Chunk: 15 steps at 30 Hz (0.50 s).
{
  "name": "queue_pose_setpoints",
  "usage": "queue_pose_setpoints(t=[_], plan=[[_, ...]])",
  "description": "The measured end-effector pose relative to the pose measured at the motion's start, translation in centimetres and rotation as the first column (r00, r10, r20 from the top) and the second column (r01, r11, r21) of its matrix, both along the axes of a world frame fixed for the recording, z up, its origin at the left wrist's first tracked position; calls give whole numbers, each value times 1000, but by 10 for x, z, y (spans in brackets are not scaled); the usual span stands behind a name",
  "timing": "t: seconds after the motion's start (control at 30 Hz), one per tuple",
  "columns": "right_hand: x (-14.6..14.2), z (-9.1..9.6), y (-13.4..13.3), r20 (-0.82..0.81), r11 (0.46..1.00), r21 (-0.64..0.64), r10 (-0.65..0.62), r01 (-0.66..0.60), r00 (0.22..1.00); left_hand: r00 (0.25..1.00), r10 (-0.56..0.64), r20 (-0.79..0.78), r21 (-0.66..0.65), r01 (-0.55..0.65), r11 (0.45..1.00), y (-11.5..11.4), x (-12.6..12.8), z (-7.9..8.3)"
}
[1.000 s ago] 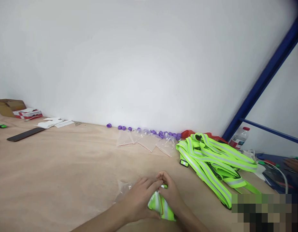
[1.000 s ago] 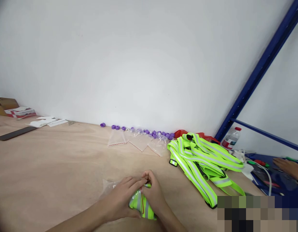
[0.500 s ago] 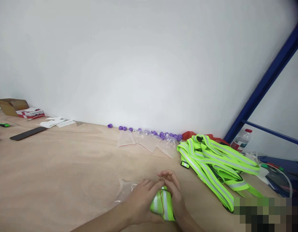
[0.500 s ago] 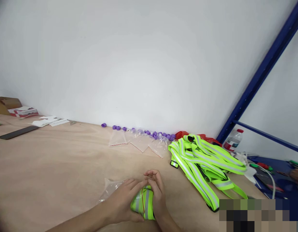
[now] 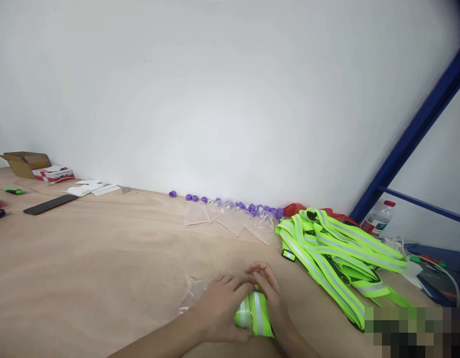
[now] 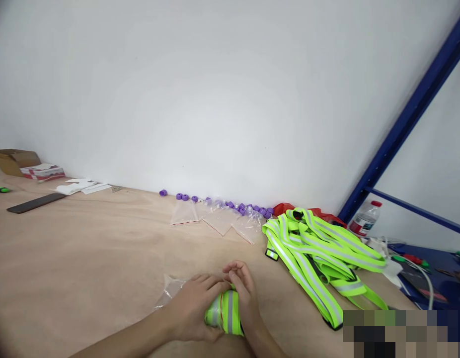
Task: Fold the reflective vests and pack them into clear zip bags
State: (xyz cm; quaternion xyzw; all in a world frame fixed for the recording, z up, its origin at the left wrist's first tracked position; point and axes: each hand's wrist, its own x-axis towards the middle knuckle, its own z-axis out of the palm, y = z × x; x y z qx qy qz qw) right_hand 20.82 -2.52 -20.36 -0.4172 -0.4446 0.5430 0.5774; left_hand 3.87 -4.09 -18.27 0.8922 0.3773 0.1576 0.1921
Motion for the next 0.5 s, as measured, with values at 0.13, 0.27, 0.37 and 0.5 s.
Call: queue_pose_setpoints(t=[0.13,0.27,0.37,0.5], plan=[[0,5,-2,55,998,59,34,-37,998,997,28,67,-56,-24,998,5,-4,2],[-2,11,-9,113,994,103,25,-37,993,984,118,133,-105,-104,989,8,-13,12],[-2,11,-15,123,975,184,103,-124,987,959,163,233,-129,-136,982,10,-24,23],[5,10,-18,224,919,286,210,-270,952,907,167,387,-230,-80,970,12,-37,37]])
